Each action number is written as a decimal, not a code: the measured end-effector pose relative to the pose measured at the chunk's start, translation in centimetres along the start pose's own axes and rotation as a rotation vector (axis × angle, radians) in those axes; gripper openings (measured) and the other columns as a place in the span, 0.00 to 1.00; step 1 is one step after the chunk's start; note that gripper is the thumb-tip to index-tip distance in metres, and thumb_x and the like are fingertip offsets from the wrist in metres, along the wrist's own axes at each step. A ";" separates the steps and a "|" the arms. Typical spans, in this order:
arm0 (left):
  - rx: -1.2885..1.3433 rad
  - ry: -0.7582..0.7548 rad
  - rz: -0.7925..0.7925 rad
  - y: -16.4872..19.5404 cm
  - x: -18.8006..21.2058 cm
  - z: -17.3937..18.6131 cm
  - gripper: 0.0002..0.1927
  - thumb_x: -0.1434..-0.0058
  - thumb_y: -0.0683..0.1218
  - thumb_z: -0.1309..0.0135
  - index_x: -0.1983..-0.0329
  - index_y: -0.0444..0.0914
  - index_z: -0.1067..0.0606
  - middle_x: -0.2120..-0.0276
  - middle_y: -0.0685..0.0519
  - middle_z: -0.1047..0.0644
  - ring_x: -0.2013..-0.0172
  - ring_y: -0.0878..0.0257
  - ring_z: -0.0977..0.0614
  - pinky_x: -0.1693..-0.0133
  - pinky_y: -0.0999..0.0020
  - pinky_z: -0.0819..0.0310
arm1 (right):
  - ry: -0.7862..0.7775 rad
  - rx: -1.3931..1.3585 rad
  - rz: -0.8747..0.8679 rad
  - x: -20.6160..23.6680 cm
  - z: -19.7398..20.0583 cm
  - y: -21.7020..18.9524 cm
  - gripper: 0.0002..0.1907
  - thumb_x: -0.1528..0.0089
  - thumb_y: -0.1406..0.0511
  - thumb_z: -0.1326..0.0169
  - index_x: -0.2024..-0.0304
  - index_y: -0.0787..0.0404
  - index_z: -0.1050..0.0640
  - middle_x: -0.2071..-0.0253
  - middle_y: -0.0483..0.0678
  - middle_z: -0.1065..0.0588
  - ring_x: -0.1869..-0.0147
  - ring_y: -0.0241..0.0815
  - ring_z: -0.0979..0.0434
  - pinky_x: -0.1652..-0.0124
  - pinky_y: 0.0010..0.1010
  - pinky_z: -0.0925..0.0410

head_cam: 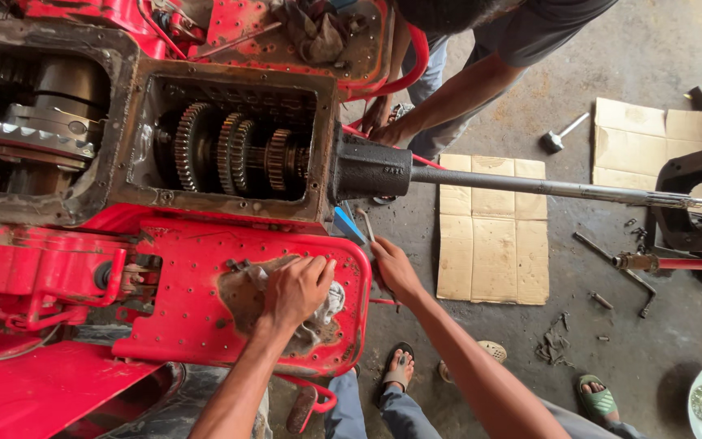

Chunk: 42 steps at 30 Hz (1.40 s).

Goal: The person assists in repairing a red machine by wiping the exterior casing with a cloth and using a wrench to tighten bolts on the exposed gear assembly. Another person works alongside them on the same machine.

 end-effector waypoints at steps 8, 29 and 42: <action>-0.021 0.098 -0.078 -1.2 1.1 -1.6 0.13 0.36 0.44 0.48 0.77 0.37 0.32 0.79 0.48 0.27 0.76 0.50 0.23 0.73 0.55 0.27 | -0.059 -0.397 0.158 -5.5 -3.4 2.0 0.20 0.25 0.60 0.51 0.40 0.69 0.25 0.67 0.41 0.31 0.66 0.29 0.34 0.68 0.22 0.36; -0.011 0.167 -0.095 -2.2 1.7 -1.8 0.11 0.35 0.44 0.49 0.73 0.36 0.30 0.77 0.48 0.26 0.73 0.50 0.22 0.72 0.56 0.25 | -0.111 0.419 0.361 -6.5 -3.4 5.7 0.41 0.39 0.62 0.45 0.27 0.60 0.45 0.56 0.49 0.21 0.56 0.36 0.20 0.56 0.27 0.27; 0.015 0.158 -0.068 -2.5 1.8 -1.2 0.11 0.35 0.44 0.48 0.73 0.37 0.30 0.77 0.48 0.26 0.73 0.50 0.21 0.72 0.56 0.25 | -0.864 -0.494 0.177 -6.6 -5.1 7.6 0.28 0.27 0.49 0.64 0.36 0.62 0.32 0.47 0.51 0.23 0.45 0.35 0.26 0.43 0.28 0.32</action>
Point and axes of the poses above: each hand's wrist, its own x-axis away from the middle knuckle, its own z-axis out of the back of the hand, y = z × x, the point moved 1 cm from there along -x, towards the middle knuckle
